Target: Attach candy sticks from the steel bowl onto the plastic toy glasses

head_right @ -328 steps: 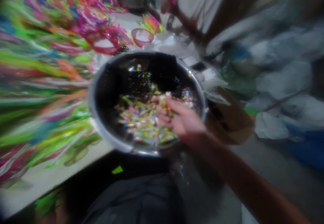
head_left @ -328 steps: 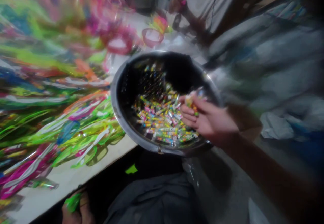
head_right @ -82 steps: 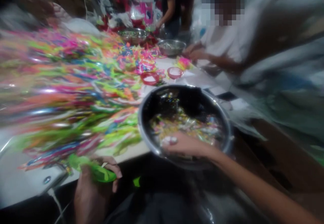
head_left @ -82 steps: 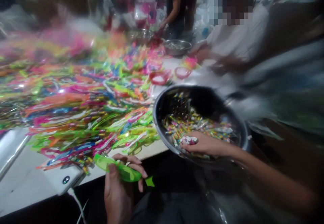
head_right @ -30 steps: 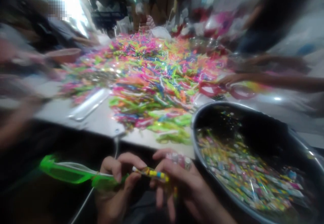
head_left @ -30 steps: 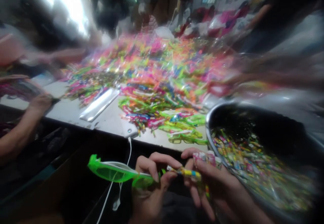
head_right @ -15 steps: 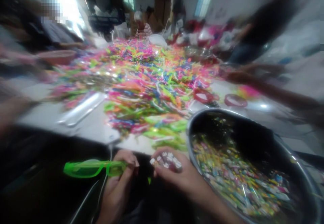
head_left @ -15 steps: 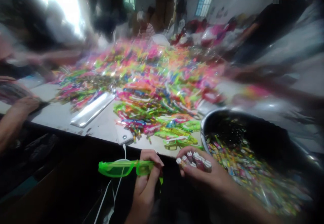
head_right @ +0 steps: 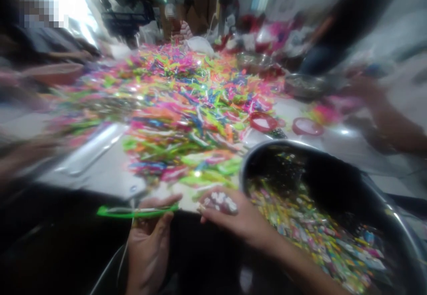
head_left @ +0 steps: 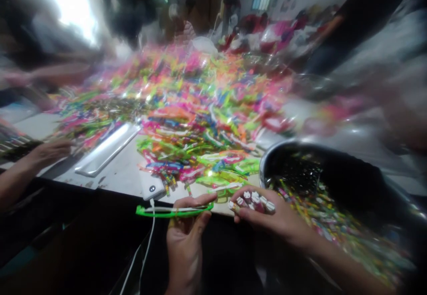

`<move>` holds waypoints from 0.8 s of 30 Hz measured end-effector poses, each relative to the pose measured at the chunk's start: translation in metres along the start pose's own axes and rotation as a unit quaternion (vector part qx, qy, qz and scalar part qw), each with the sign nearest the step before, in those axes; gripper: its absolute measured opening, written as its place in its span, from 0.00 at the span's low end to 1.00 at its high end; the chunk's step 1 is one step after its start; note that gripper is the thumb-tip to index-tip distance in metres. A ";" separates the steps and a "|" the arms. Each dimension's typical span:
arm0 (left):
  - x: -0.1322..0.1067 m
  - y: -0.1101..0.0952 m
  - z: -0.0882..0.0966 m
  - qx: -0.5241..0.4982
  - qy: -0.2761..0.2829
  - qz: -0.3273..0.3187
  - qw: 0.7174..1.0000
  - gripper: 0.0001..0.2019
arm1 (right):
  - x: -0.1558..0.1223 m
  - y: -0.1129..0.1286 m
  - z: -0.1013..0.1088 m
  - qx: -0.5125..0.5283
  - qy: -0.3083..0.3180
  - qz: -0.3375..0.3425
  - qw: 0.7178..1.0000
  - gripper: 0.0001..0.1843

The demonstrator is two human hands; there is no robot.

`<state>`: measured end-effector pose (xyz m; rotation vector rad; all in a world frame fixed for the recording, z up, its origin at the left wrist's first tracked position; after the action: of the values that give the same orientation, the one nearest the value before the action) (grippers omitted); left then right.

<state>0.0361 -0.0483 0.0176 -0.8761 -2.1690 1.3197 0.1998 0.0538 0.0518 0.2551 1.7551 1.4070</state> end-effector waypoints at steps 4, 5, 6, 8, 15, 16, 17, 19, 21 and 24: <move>0.013 0.010 -0.009 -0.014 0.036 -0.036 0.999 0.12 | 0.014 -0.008 0.003 0.012 0.019 -0.003 1.000 0.18; 0.015 0.011 -0.011 -0.008 0.048 -0.051 0.998 0.11 | 0.017 -0.010 0.005 0.021 0.018 0.000 1.000 0.17; 0.016 0.012 -0.014 -0.001 0.059 -0.063 0.996 0.11 | 0.019 -0.012 0.007 0.028 0.015 0.003 0.999 0.17; 0.017 0.016 -0.017 0.014 0.076 -0.072 0.994 0.11 | 0.022 -0.015 0.009 0.039 0.016 0.009 0.999 0.16; 0.016 0.025 -0.023 0.016 0.131 -0.054 0.990 0.10 | 0.024 -0.022 0.012 -0.005 -0.010 0.010 1.000 0.15; 0.016 0.025 -0.023 0.015 0.135 -0.053 0.989 0.10 | 0.023 -0.021 0.013 -0.022 -0.022 0.021 0.999 0.14; 0.017 0.026 -0.024 0.013 0.139 -0.050 0.989 0.10 | 0.022 -0.020 0.014 -0.036 -0.029 0.033 0.998 0.13; 0.017 0.027 -0.025 0.012 0.148 -0.048 0.988 0.11 | 0.021 -0.019 0.014 -0.052 -0.027 0.051 0.997 0.13; 0.018 0.027 -0.026 0.013 0.158 -0.053 0.986 0.11 | 0.021 -0.020 0.013 -0.049 -0.011 0.051 0.997 0.13; 0.019 0.027 -0.027 0.015 0.168 -0.066 0.984 0.11 | 0.021 -0.022 0.011 -0.057 0.000 0.039 0.998 0.12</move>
<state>0.0480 -0.0092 0.0061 -0.8574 -1.9055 1.0521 0.2020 0.0673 0.0221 0.2640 1.6749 1.5571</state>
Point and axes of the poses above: each hand's wrist, its own x-axis towards the middle knuckle, its own z-axis out of the back of the hand, y = z × x, the point moved 8 cm from there along x, towards the middle knuckle, and after that the axes turned 10 degrees about -z, right-handed, at the moved point
